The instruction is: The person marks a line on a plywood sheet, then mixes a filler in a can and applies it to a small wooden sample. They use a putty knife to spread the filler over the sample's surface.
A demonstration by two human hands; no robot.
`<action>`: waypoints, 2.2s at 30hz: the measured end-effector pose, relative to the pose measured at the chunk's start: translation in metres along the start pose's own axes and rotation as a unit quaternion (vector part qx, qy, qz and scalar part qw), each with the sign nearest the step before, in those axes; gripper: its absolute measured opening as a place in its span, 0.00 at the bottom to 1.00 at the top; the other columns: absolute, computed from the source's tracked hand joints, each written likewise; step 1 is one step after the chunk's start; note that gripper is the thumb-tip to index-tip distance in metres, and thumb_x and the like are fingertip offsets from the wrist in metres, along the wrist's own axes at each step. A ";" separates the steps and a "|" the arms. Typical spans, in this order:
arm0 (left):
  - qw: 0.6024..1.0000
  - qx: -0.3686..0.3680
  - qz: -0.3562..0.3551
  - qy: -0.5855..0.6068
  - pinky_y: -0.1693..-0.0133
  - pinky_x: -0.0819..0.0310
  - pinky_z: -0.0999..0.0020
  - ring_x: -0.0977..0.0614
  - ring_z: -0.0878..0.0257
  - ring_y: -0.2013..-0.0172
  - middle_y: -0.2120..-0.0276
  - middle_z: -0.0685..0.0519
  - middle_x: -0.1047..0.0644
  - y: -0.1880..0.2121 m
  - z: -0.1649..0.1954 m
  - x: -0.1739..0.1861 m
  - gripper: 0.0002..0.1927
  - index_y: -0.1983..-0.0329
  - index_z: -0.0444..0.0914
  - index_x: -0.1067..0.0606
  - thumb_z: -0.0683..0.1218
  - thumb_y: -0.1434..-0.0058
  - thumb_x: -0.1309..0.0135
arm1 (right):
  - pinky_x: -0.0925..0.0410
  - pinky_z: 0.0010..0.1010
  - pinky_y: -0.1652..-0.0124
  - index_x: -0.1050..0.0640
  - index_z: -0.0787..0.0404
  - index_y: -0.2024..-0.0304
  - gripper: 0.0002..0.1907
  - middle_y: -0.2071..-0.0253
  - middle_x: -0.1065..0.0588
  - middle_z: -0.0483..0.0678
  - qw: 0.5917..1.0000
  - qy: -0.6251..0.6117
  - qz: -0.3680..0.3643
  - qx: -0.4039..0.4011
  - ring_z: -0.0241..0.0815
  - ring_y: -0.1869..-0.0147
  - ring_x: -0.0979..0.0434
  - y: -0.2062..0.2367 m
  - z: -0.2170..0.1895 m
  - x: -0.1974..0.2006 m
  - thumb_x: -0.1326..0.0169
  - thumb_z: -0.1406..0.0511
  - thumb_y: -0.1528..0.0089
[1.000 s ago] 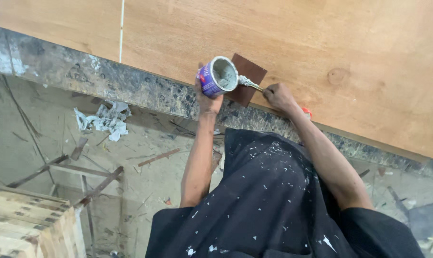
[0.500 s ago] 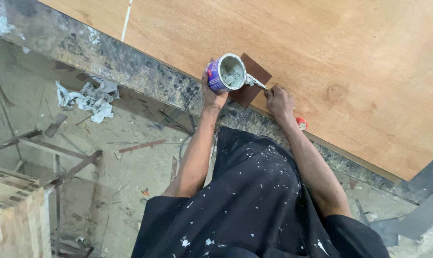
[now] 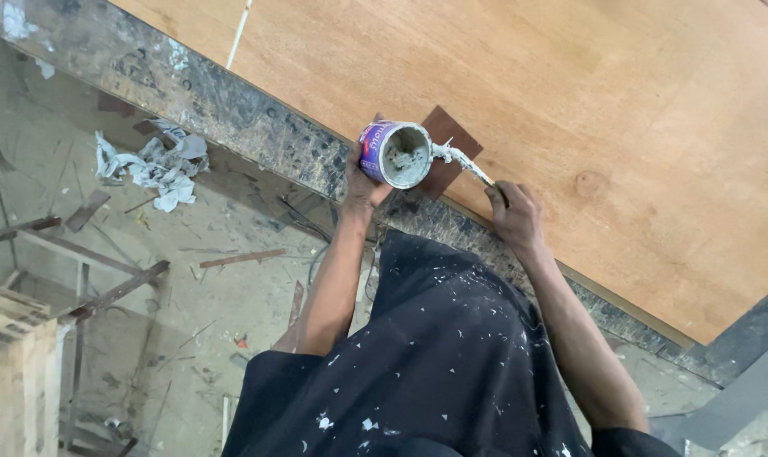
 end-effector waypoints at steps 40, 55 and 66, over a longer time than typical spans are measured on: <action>0.903 0.103 -0.044 -0.415 0.43 0.25 0.65 0.21 0.60 0.47 0.43 0.44 0.25 0.005 -0.001 -0.052 0.48 0.25 0.27 0.40 0.60 0.39 0.40 | 0.27 0.50 0.60 0.21 0.58 0.54 0.14 0.64 0.20 0.59 0.935 0.044 -0.351 -0.003 0.60 0.57 0.18 -0.004 -0.054 -0.034 0.46 0.66 0.43; 0.923 0.142 -0.029 -0.357 0.39 0.27 0.59 0.22 0.56 0.43 0.42 0.43 0.25 0.012 -0.022 -0.030 0.48 0.24 0.30 0.41 0.62 0.39 0.41 | 0.35 0.27 0.77 0.19 0.65 0.57 0.08 0.74 0.22 0.51 0.833 -0.355 -0.401 -0.139 0.33 0.78 0.30 0.023 -0.001 -0.065 0.43 0.67 0.37; 0.969 0.093 0.058 -0.222 0.35 0.32 0.45 0.27 0.50 0.36 0.36 0.46 0.28 0.005 -0.013 -0.016 0.43 0.26 0.40 0.38 0.67 0.38 0.47 | 0.44 0.22 0.84 0.24 0.67 0.53 0.09 0.74 0.25 0.45 0.748 -0.484 -0.344 -0.296 0.27 0.81 0.35 0.037 0.033 -0.051 0.48 0.68 0.33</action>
Point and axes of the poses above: each hand's wrist, its own y-axis away from the middle knuckle, its own x-axis out of the back of the hand, z = x × y, the point moved 9 cm from there along -y, towards the middle knuckle
